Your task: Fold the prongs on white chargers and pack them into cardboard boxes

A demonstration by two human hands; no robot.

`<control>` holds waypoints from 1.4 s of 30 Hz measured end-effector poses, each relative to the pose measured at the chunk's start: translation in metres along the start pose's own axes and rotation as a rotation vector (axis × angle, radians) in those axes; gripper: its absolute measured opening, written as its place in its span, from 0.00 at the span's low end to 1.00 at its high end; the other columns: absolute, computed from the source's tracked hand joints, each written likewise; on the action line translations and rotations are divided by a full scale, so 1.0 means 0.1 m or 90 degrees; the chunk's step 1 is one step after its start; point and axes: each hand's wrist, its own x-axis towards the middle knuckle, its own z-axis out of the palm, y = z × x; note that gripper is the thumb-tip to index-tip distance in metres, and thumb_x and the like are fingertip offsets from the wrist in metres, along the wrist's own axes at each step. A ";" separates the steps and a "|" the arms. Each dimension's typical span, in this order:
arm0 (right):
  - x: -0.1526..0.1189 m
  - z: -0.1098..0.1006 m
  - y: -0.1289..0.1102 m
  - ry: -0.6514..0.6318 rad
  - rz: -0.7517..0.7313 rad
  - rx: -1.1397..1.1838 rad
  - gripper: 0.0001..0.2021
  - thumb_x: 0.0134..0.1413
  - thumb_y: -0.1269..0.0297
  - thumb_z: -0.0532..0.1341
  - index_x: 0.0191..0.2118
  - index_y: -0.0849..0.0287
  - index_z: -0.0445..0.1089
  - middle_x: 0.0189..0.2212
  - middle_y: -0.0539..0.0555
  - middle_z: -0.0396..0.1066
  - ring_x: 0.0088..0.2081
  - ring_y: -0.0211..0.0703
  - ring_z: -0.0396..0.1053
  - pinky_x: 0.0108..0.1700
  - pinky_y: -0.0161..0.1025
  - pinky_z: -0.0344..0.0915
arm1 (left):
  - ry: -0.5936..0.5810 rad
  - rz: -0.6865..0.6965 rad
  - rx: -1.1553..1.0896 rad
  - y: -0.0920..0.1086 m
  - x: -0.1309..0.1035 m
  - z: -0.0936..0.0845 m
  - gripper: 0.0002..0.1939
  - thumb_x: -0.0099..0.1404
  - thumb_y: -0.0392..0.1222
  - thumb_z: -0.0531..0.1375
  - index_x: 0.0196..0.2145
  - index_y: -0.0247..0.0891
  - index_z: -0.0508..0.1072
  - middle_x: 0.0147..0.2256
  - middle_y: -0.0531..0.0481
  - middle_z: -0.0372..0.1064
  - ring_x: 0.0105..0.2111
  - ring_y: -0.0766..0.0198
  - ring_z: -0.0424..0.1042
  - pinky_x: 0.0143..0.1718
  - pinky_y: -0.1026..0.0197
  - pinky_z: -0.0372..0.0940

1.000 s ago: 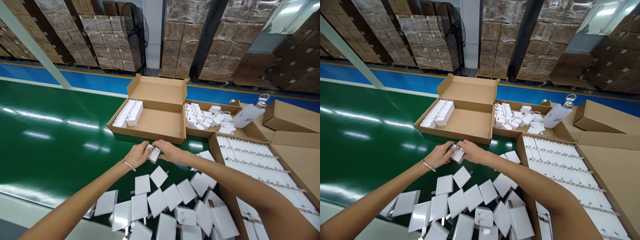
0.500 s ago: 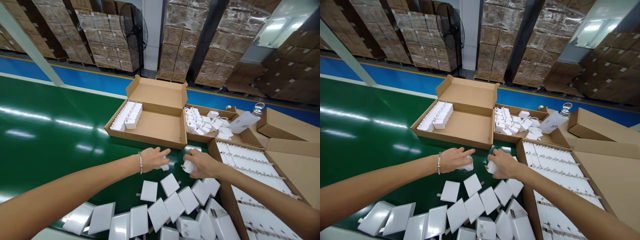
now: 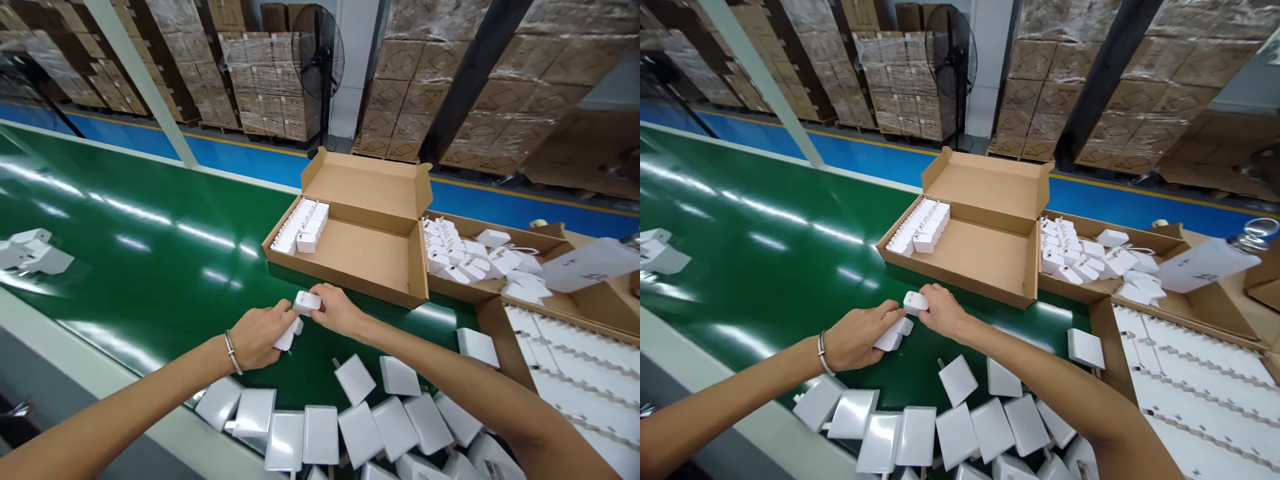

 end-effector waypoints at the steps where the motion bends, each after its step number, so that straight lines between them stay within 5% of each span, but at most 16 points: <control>1: 0.02 0.01 -0.04 -0.028 -0.016 0.007 0.13 0.43 0.73 0.55 0.39 0.62 0.64 0.31 0.54 0.63 0.34 0.42 0.63 0.37 0.37 0.60 | 0.041 -0.032 -0.028 0.02 -0.02 0.05 0.29 0.50 0.34 0.53 0.51 0.37 0.53 0.45 0.43 0.58 0.32 0.57 0.68 0.27 0.58 0.64; 5: -0.09 -0.05 -0.16 -0.129 -0.002 0.045 0.35 0.40 0.68 0.60 0.57 0.60 0.48 0.49 0.61 0.55 0.49 0.51 0.56 0.46 0.45 0.59 | 0.187 -0.185 -0.207 0.05 -0.06 0.33 0.37 0.54 0.39 0.54 0.57 0.35 0.39 0.54 0.37 0.48 0.41 0.54 0.66 0.32 0.57 0.65; 7: -0.18 -0.01 -0.20 -0.140 0.032 0.054 0.52 0.33 0.59 0.65 0.61 0.58 0.32 0.58 0.63 0.39 0.58 0.59 0.41 0.53 0.53 0.50 | 0.191 -0.189 -0.313 0.04 -0.04 0.45 0.40 0.53 0.40 0.56 0.57 0.34 0.39 0.54 0.36 0.49 0.43 0.54 0.65 0.35 0.57 0.65; 9: -0.24 0.09 -0.23 -0.118 0.045 0.061 0.58 0.28 0.55 0.67 0.61 0.55 0.26 0.59 0.62 0.30 0.59 0.60 0.32 0.55 0.56 0.43 | 0.158 -0.143 -0.405 0.00 -0.02 0.50 0.37 0.52 0.39 0.58 0.56 0.33 0.46 0.48 0.39 0.58 0.41 0.56 0.66 0.38 0.56 0.64; 11: -0.25 0.20 -0.23 -0.078 0.047 0.109 0.55 0.28 0.59 0.67 0.61 0.52 0.32 0.59 0.60 0.32 0.59 0.59 0.34 0.55 0.55 0.43 | 0.139 -0.099 -0.458 -0.05 -0.03 0.46 0.32 0.52 0.37 0.57 0.53 0.34 0.52 0.43 0.42 0.63 0.39 0.57 0.66 0.40 0.55 0.63; 13: -0.23 0.24 -0.25 -0.066 0.083 0.313 0.50 0.30 0.61 0.66 0.60 0.50 0.38 0.57 0.58 0.41 0.57 0.56 0.43 0.54 0.53 0.47 | 0.165 -0.076 -0.490 -0.07 -0.09 0.36 0.33 0.53 0.37 0.57 0.55 0.35 0.50 0.46 0.41 0.61 0.43 0.56 0.65 0.44 0.52 0.61; 17: -0.18 0.16 -0.43 -0.158 0.180 0.847 0.33 0.45 0.44 0.51 0.55 0.55 0.48 0.49 0.57 0.58 0.48 0.49 0.58 0.46 0.47 0.59 | 0.309 -0.099 -0.554 0.04 -0.27 0.14 0.47 0.49 0.44 0.62 0.59 0.40 0.39 0.56 0.40 0.49 0.53 0.53 0.55 0.52 0.48 0.54; 22: -0.20 0.15 -0.72 -0.252 0.235 1.367 0.24 0.46 0.48 0.50 0.44 0.61 0.61 0.40 0.54 0.65 0.42 0.42 0.62 0.42 0.35 0.60 | 0.492 -0.226 -0.546 0.27 -0.27 0.07 0.27 0.52 0.41 0.60 0.49 0.41 0.57 0.44 0.47 0.64 0.42 0.58 0.66 0.43 0.56 0.64; 35: -0.21 0.23 -0.73 -0.283 0.232 1.461 0.26 0.48 0.51 0.49 0.50 0.63 0.59 0.42 0.55 0.64 0.42 0.41 0.62 0.43 0.35 0.58 | 0.484 -0.290 -0.542 0.30 -0.28 0.04 0.34 0.49 0.42 0.61 0.52 0.38 0.53 0.44 0.46 0.65 0.42 0.59 0.67 0.40 0.58 0.64; 40: -0.21 0.21 -0.72 -0.288 0.234 1.472 0.25 0.48 0.50 0.49 0.47 0.63 0.61 0.41 0.55 0.65 0.42 0.41 0.62 0.42 0.34 0.59 | 0.484 -0.247 -0.558 0.30 -0.25 0.00 0.34 0.50 0.44 0.61 0.53 0.37 0.54 0.44 0.45 0.64 0.42 0.58 0.66 0.41 0.58 0.63; 42: -0.25 0.21 -0.73 -0.284 0.230 1.453 0.25 0.47 0.50 0.49 0.46 0.64 0.61 0.41 0.56 0.65 0.43 0.42 0.62 0.44 0.36 0.59 | 0.473 -0.201 -0.606 0.26 -0.23 -0.05 0.26 0.51 0.46 0.61 0.48 0.38 0.61 0.42 0.46 0.65 0.39 0.60 0.67 0.39 0.59 0.64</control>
